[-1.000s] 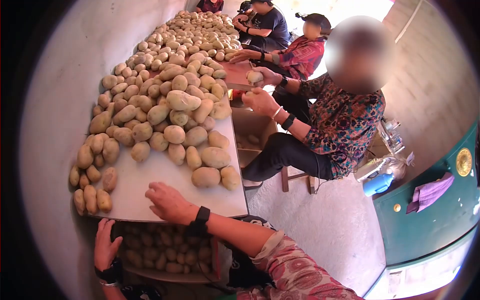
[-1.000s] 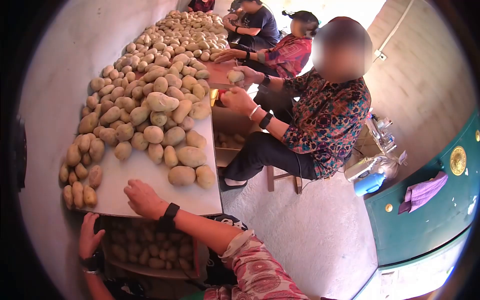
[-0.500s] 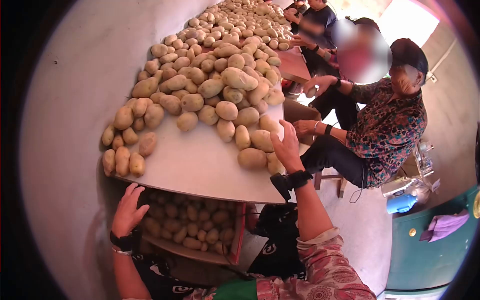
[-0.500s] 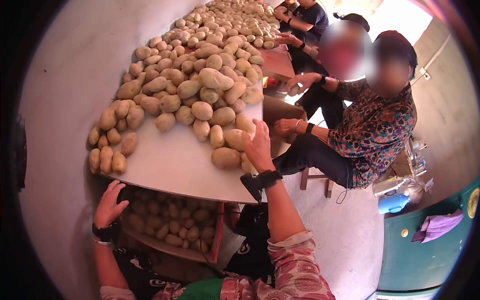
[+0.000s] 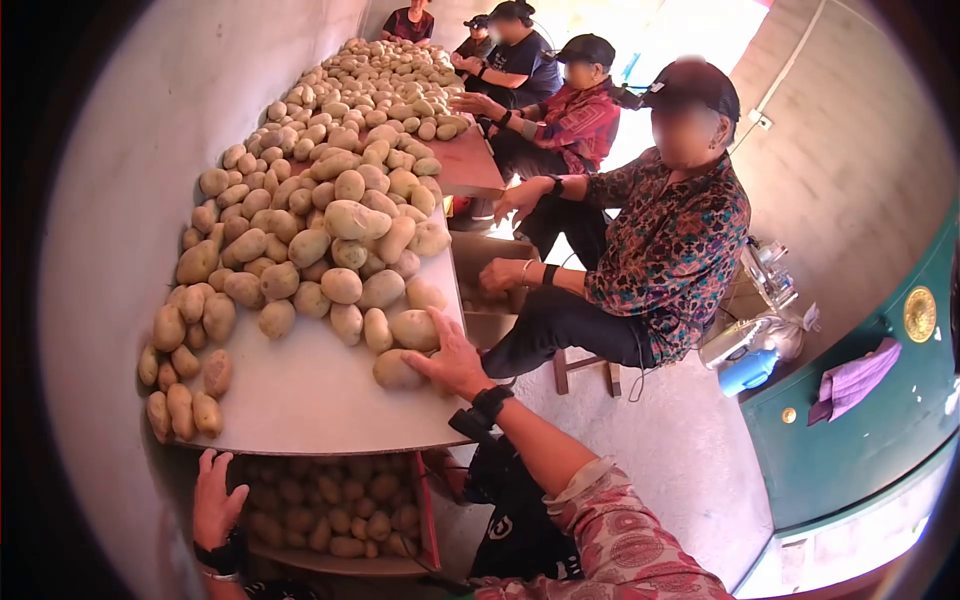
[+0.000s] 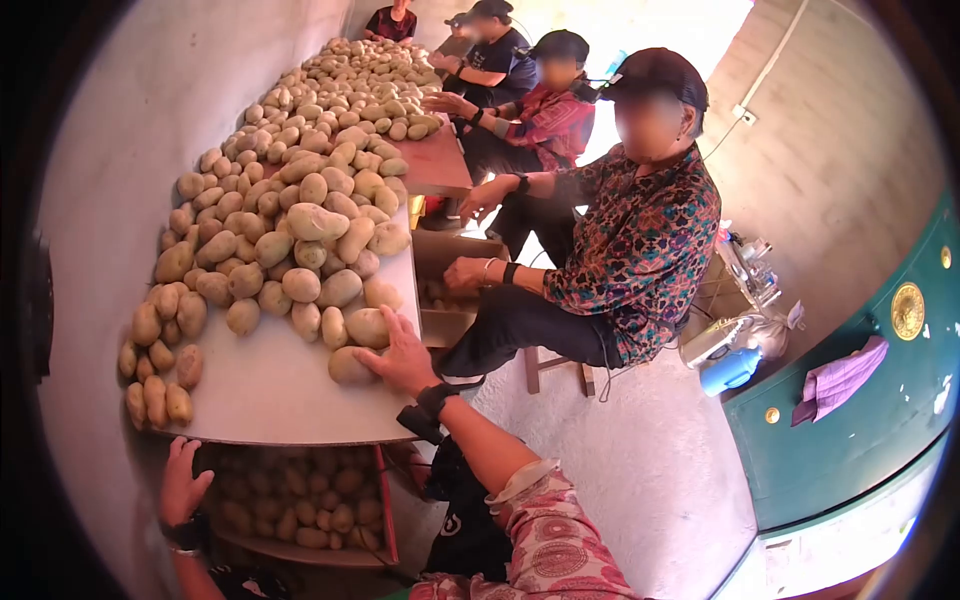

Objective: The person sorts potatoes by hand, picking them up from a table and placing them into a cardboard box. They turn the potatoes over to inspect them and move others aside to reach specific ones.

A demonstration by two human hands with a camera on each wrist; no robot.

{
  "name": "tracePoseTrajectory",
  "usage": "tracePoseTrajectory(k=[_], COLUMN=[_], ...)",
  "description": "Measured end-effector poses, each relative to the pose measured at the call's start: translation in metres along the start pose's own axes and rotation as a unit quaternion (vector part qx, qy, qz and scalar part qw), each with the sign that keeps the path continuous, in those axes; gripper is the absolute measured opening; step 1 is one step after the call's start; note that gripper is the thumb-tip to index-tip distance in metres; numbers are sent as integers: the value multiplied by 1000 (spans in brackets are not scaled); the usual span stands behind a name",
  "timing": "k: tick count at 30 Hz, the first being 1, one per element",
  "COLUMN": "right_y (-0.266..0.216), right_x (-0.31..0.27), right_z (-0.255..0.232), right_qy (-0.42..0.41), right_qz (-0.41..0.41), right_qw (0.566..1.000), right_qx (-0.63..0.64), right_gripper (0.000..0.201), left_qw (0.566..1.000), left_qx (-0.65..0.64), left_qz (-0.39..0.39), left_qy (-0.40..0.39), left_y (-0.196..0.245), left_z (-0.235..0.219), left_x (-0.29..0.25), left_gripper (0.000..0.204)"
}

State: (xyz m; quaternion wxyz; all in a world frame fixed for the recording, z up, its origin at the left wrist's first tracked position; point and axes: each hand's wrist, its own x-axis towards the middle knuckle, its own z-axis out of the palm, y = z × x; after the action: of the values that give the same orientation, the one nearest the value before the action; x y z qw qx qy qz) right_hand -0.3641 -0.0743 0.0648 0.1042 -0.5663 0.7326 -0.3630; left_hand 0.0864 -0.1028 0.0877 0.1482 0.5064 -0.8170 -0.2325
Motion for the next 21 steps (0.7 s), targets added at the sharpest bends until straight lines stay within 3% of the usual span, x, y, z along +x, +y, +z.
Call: tracePoseTrajectory(k=[4, 8, 11, 13, 17, 21], right_y=[-13, -24, -49, -64, -97, -126], right_x=[1, -3, -7, -7, -11, -19], right_z=[17, 52, 73, 88, 128, 158], right_qy=[-14, 2, -11, -6, 35, 45], right_qz=[9, -35, -32, -42, -63, -56], right_qw=[999, 998, 999, 998, 996, 995], right_qx=[27, 46, 33, 44, 50, 72], right_gripper=[93, 94, 92, 93, 97, 97], left_qw=[1000, 1000, 1000, 993, 993, 990], left_qx=[-1, 25, 19, 101, 44, 78], left_qz=[0, 1, -18, 8, 103, 110], left_qy=[-13, -14, -8, 58, 24, 31], left_y=[2, 1, 10, 27, 65, 81], left_z=[2, 13, 22, 34, 42, 47], left_x=[1, 6, 8, 11, 11, 13], left_gripper=[56, 58, 68, 84, 104, 107])
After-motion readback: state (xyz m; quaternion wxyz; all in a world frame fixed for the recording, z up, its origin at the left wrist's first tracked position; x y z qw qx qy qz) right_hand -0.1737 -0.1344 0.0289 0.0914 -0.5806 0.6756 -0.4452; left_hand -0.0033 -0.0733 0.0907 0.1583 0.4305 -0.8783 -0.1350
